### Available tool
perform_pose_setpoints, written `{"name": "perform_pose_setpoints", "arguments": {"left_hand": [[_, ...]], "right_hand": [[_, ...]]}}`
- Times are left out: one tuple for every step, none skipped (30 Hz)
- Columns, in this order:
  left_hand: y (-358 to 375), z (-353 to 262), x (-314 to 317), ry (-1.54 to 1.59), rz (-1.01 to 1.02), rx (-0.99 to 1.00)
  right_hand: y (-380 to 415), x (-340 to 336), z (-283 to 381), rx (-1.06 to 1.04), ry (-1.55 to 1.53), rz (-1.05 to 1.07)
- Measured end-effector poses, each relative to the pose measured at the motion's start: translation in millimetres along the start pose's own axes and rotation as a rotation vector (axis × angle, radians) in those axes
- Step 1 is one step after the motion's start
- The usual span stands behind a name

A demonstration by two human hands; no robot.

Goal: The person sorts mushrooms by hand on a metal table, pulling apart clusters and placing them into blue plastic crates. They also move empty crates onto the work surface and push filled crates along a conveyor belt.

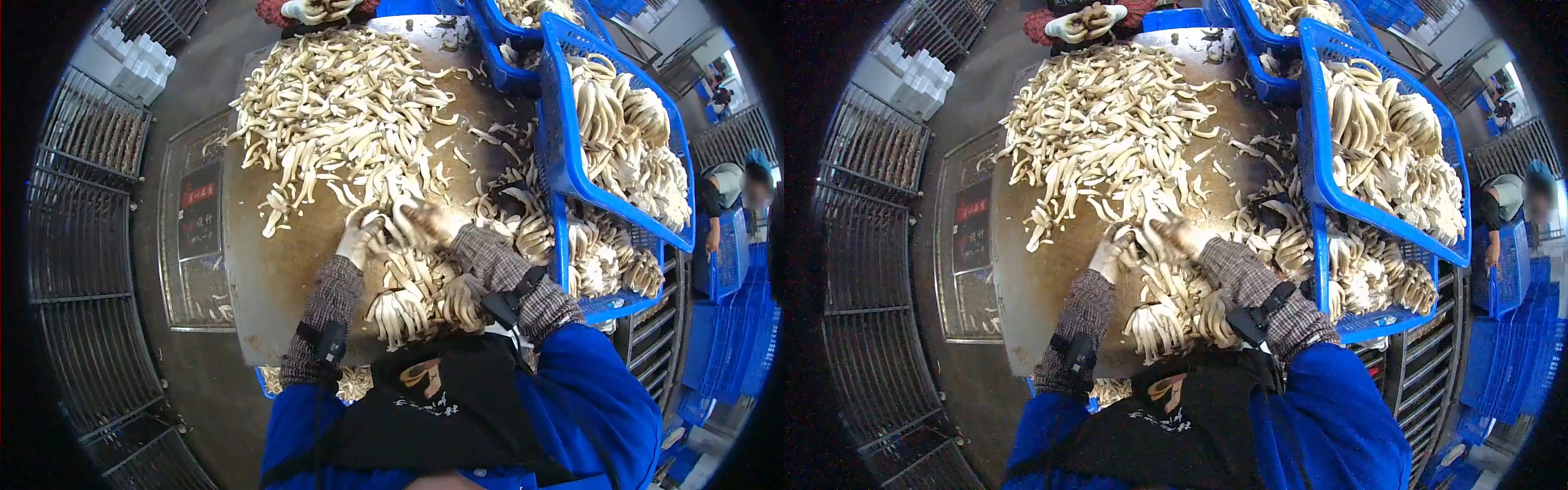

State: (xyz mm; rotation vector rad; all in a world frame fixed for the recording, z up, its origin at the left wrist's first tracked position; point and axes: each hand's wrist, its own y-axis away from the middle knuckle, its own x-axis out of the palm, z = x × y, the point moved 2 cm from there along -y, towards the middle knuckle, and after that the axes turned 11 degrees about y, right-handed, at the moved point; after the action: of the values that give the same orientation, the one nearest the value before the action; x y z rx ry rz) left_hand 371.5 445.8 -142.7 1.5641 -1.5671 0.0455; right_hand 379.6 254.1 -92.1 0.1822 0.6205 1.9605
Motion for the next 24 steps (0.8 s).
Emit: {"name": "perform_pose_setpoints", "arguments": {"left_hand": [[5, 3, 15, -0.058, 0.02, 0.031], [9, 4, 22, -0.115, 0.037, 0.058], [-5, 8, 3, -0.295, 0.077, 0.177], [-18, 12, -14, -0.471, 0.095, 0.305], [-4, 0, -6, -0.313, 0.035, 0.107], [5, -7, -3, -0.151, -0.024, -0.089], [2, -6, -14, -0.032, -0.093, -0.167], [-7, -7, -22, 0.012, -0.09, -0.137], [-13, -5, -27, 0.035, -0.064, -0.138], [-17, -2, -32, 0.059, -0.042, -0.139], [-1, -4, -4, 0.059, -0.003, -0.068], [17, -9, 25, 0.059, 0.032, 0.004], [5, -1, 15, 0.082, 0.22, 0.004], [-1, -5, 11, 0.187, 0.106, -0.085], [-1, -5, 9, 0.121, 0.089, -0.045], [-2, -6, 8, 0.055, 0.076, -0.003], [6, -14, 22, 0.041, 0.074, -0.036], [-4, -5, 23, 0.118, -0.074, -0.024], [-1, -6, 26, 0.018, -0.048, -0.013], [1, -5, 27, -0.081, -0.021, -0.003], [1, -13, 24, -0.065, 0.071, -0.034], [-2, -20, 21, -0.191, 0.024, -0.034], [-18, -18, -5, -0.049, -0.035, -0.074], [-33, -15, -32, 0.096, -0.097, -0.114]], "right_hand": [[-23, 10, -29, -0.25, 0.148, -0.061], [-45, 20, -59, -0.507, 0.329, -0.177], [-44, 30, -51, -0.73, 0.49, -0.33], [-41, 22, -55, -0.556, 0.375, -0.201], [-16, 13, -21, -0.371, 0.268, -0.1], [-6, 5, -8, 0.012, 0.097, 0.098], [-10, 2, -21, 0.051, -0.136, -0.035], [-14, 0, -27, 0.059, -0.368, -0.098], [-7, 1, -12, -0.016, -0.37, -0.114], [0, 4, 4, -0.091, -0.374, -0.127], [-8, 9, -2, -0.147, -0.076, -0.181], [-9, 9, -2, -0.087, -0.065, -0.134], [-9, 9, -2, -0.028, -0.051, -0.087], [-10, 9, -2, 0.031, -0.035, -0.038], [-10, 3, -2, 0.016, -0.043, -0.109], [-12, -2, 0, -0.002, -0.047, -0.182], [-10, -1, 5, 0.051, -0.117, -0.24], [-15, 1, -3, 0.056, -0.116, -0.235], [-24, 2, -10, -0.237, 0.17, -0.236], [-29, 3, -12, -0.329, 0.259, -0.2], [-34, -1, -17, -0.253, 0.212, -0.132], [-41, -7, -23, -0.118, 0.096, -0.084], [-44, -16, -24, 0.059, -0.093, -0.064], [-44, -23, -21, 0.295, -0.361, -0.142]]}}
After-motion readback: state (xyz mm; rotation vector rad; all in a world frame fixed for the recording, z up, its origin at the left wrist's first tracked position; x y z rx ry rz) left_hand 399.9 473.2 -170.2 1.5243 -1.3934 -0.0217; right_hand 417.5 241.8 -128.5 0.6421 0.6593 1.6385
